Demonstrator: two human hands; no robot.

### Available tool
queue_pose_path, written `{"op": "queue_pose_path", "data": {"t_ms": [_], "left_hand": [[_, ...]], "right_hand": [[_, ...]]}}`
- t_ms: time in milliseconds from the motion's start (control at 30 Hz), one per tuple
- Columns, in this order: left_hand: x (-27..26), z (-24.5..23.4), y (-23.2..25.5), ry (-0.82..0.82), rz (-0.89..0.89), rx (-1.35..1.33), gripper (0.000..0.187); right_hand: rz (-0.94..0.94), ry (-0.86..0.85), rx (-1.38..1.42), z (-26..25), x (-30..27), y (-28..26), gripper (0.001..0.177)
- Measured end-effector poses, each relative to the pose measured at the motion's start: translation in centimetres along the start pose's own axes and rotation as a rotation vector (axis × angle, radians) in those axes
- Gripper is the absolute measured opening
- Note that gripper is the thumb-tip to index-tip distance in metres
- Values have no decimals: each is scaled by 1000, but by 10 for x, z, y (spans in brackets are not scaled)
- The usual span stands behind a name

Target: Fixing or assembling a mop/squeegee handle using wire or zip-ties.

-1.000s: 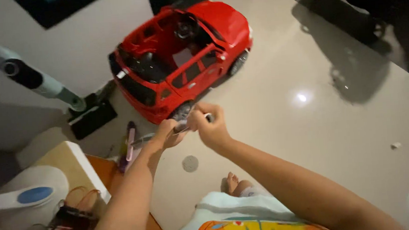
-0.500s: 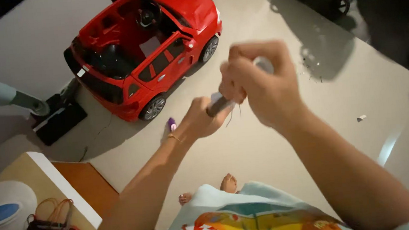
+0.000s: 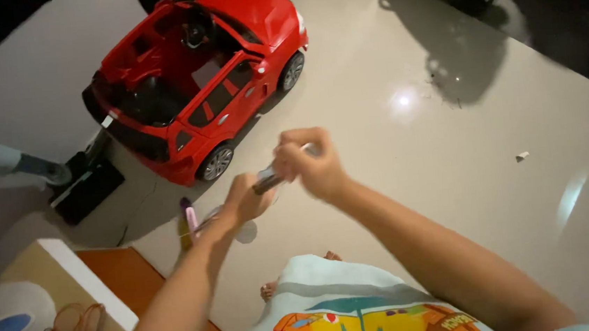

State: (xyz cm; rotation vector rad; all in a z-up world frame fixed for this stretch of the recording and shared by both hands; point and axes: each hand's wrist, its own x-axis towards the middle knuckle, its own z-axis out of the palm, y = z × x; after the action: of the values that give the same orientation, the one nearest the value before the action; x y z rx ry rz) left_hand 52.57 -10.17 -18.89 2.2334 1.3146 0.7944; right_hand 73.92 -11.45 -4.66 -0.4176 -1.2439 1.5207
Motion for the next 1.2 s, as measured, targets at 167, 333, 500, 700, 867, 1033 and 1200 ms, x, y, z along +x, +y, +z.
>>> {"op": "queue_pose_path", "data": {"t_ms": [167,333,500,700,867,1033,1200], "left_hand": [[79,40,121,42,-119,-394,33],[110,75,176,-43,-59,-589,27],[112,44,230,-77,-15,-501,29],[67,-3,196,15,-55,-205,23],[-15,17,54,-15,10,112,18],[-23,59,54,18,-23,69,15],[51,120,156,109,115,-79,9]], "right_hand": [[32,22,-225,-37,-6,-122,33],[-72,130,-700,-17,-24,-180,20],[-124,-105,-389,-42,-42,-224,31],[-701,-224,-637,-46,-34,-168,21],[-32,-137,136,-45,-45,-13,29],[165,-34,170,-59,-60,-12,32],[76,71,-75,-97,-87,-143,18]]}}
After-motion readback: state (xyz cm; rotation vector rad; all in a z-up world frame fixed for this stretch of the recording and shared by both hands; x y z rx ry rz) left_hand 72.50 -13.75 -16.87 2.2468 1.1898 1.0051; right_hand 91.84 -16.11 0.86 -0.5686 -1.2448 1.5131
